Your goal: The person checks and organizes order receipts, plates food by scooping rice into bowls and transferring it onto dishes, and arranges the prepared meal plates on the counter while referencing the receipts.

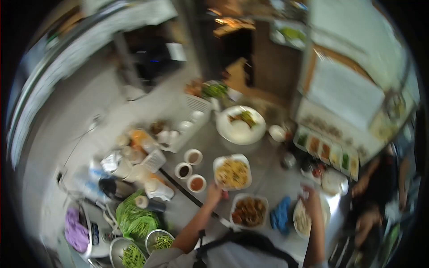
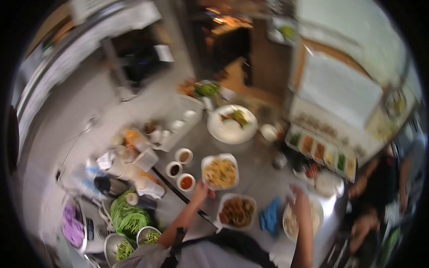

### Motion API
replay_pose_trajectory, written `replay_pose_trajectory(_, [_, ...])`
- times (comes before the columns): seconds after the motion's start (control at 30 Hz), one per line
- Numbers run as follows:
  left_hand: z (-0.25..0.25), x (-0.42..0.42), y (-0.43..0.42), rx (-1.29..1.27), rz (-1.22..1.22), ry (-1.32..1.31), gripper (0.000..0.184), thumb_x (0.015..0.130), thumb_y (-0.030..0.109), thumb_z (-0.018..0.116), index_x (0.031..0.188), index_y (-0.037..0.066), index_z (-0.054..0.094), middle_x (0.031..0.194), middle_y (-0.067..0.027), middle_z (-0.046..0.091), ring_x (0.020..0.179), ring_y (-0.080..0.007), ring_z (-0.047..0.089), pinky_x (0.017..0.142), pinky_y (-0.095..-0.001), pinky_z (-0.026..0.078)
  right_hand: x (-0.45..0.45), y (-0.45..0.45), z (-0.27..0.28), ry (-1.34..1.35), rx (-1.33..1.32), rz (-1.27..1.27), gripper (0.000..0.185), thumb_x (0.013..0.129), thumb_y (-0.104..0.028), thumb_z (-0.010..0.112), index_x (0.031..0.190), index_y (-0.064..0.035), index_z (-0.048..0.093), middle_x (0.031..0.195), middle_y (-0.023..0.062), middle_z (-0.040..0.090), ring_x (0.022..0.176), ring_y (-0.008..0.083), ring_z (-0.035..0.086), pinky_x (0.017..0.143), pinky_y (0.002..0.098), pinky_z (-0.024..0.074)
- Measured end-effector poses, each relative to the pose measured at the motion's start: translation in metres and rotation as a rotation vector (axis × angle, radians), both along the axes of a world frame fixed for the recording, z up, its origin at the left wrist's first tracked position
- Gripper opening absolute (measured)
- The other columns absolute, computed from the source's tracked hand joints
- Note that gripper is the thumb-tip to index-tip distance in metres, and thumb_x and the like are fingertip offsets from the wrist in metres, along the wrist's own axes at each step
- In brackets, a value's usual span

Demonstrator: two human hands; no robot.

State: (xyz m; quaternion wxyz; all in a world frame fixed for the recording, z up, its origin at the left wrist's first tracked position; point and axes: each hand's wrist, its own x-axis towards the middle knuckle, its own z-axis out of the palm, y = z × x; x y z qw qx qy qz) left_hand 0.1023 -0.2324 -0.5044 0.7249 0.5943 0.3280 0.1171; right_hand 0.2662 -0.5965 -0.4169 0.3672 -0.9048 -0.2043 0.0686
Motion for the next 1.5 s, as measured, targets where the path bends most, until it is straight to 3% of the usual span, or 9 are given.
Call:
replay_pose_trajectory(0.07, [0.008, 0.014, -0.003, -0.02, 0.029, 0.046, 0.029, 0.094, 0.022, 0.043, 0.111, -0.001, 0.043, 0.074, -0.0112, 0.059, 0.055, -0.0183, 0.06, 0.048, -0.0294, 0.053, 0.031, -0.007, 0.042, -0.076, -0.016, -0.069, 0.027, 0.078, -0.013, 0.066, 0.105, -0.0077, 0.066, 0.088, 0.0161, 0.067, 0.072, 0.0244, 0.063, 0.068, 0.0329, 0.0487])
replay_pose_trajectory(0.13, [-0.02, 0.024, 0.013, 0.005, -0.011, 0.087, 0.03, 0.094, 0.022, 0.043, 0.113, -0.001, 0.041, 0.074, -0.0118, 0.06, 0.055, -0.0187, 0.06, 0.048, -0.0296, 0.053, 0.08, -0.041, 0.039, -0.148, 0.023, -0.173, 0.014, 0.079, -0.015, 0.065, 0.089, -0.0072, 0.071, 0.082, 0.0142, 0.068, 0.069, 0.0209, 0.063, 0.064, 0.0314, 0.0485])
replay_pose_trajectory(0.3, [-0.034, 0.029, 0.037, -0.032, -0.049, 0.241, 0.036, 0.093, 0.017, 0.037, 0.124, -0.001, 0.033, 0.074, -0.0134, 0.059, 0.055, -0.02, 0.06, 0.047, -0.031, 0.053, 0.196, -0.104, 0.041, -0.181, 0.105, -0.537, 0.04, 0.079, -0.034, 0.067, 0.062, 0.001, 0.062, 0.047, 0.0078, 0.048, 0.046, 0.0103, 0.045, 0.047, 0.0308, 0.0384])
replay_pose_trajectory(0.57, [-0.012, 0.037, 0.053, 0.115, -0.038, 0.237, 0.041, 0.094, 0.016, 0.044, 0.129, -0.005, 0.037, 0.075, -0.0125, 0.061, 0.057, -0.0172, 0.062, 0.052, -0.0287, 0.055, 0.301, -0.105, 0.047, -0.491, -0.027, -0.359, 0.023, 0.084, -0.021, 0.058, 0.103, -0.0108, 0.067, 0.076, 0.0181, 0.063, 0.064, 0.0296, 0.061, 0.063, 0.0357, 0.0481])
replay_pose_trajectory(0.67, [-0.009, 0.035, 0.049, 0.184, -0.005, 0.239, 0.037, 0.094, 0.013, 0.044, 0.126, -0.006, 0.04, 0.072, -0.0129, 0.062, 0.055, -0.0177, 0.063, 0.05, -0.0288, 0.055, 0.329, -0.117, 0.051, -0.529, 0.028, -0.384, 0.022, 0.083, -0.021, 0.059, 0.101, -0.0128, 0.068, 0.078, 0.0179, 0.064, 0.067, 0.0298, 0.063, 0.065, 0.0361, 0.0487])
replay_pose_trajectory(1.0, [-0.025, 0.025, 0.045, 0.408, 0.261, 0.179, 0.033, 0.092, 0.026, 0.055, 0.104, -0.005, 0.051, 0.068, -0.0117, 0.062, 0.047, -0.0153, 0.059, 0.041, -0.0264, 0.05, 0.306, -0.157, 0.087, -0.498, -0.173, -0.573, 0.039, 0.082, -0.043, 0.063, 0.085, -0.0048, 0.07, 0.065, 0.0078, 0.065, 0.059, 0.0202, 0.061, 0.062, 0.0315, 0.0476])
replay_pose_trajectory(1.2, [0.017, -0.023, -0.004, 0.281, 0.37, 0.107, 0.046, 0.093, 0.044, 0.048, 0.075, 0.002, 0.057, 0.061, -0.007, 0.06, 0.046, -0.0113, 0.054, 0.044, -0.0243, 0.047, 0.198, -0.115, 0.06, -0.424, 0.219, -0.366, 0.038, 0.091, -0.037, 0.055, 0.099, -0.0017, 0.067, 0.086, 0.0059, 0.065, 0.08, 0.0082, 0.057, 0.074, 0.025, 0.0447])
replay_pose_trajectory(1.3, [0.034, -0.058, -0.039, 0.197, 0.293, 0.019, 0.024, 0.096, 0.022, 0.04, 0.101, 0.003, 0.054, 0.072, -0.008, 0.061, 0.053, -0.0106, 0.055, 0.05, -0.023, 0.048, 0.131, -0.084, 0.031, -0.092, 0.422, -0.248, 0.038, 0.095, -0.034, 0.05, 0.108, -0.002, 0.064, 0.094, 0.0037, 0.065, 0.087, 0.0095, 0.057, 0.077, 0.0253, 0.0453])
replay_pose_trajectory(1.5, [0.033, -0.115, -0.109, 0.161, 0.092, -0.051, 0.029, 0.092, 0.002, 0.04, 0.119, 0.008, 0.049, 0.087, -0.0035, 0.057, 0.07, -0.0063, 0.054, 0.064, -0.0211, 0.049, 0.035, -0.027, 0.044, 0.092, 0.437, -0.143, 0.038, 0.096, -0.032, 0.047, 0.114, -0.0022, 0.061, 0.096, 0.0038, 0.062, 0.088, 0.0099, 0.057, 0.079, 0.0245, 0.0458])
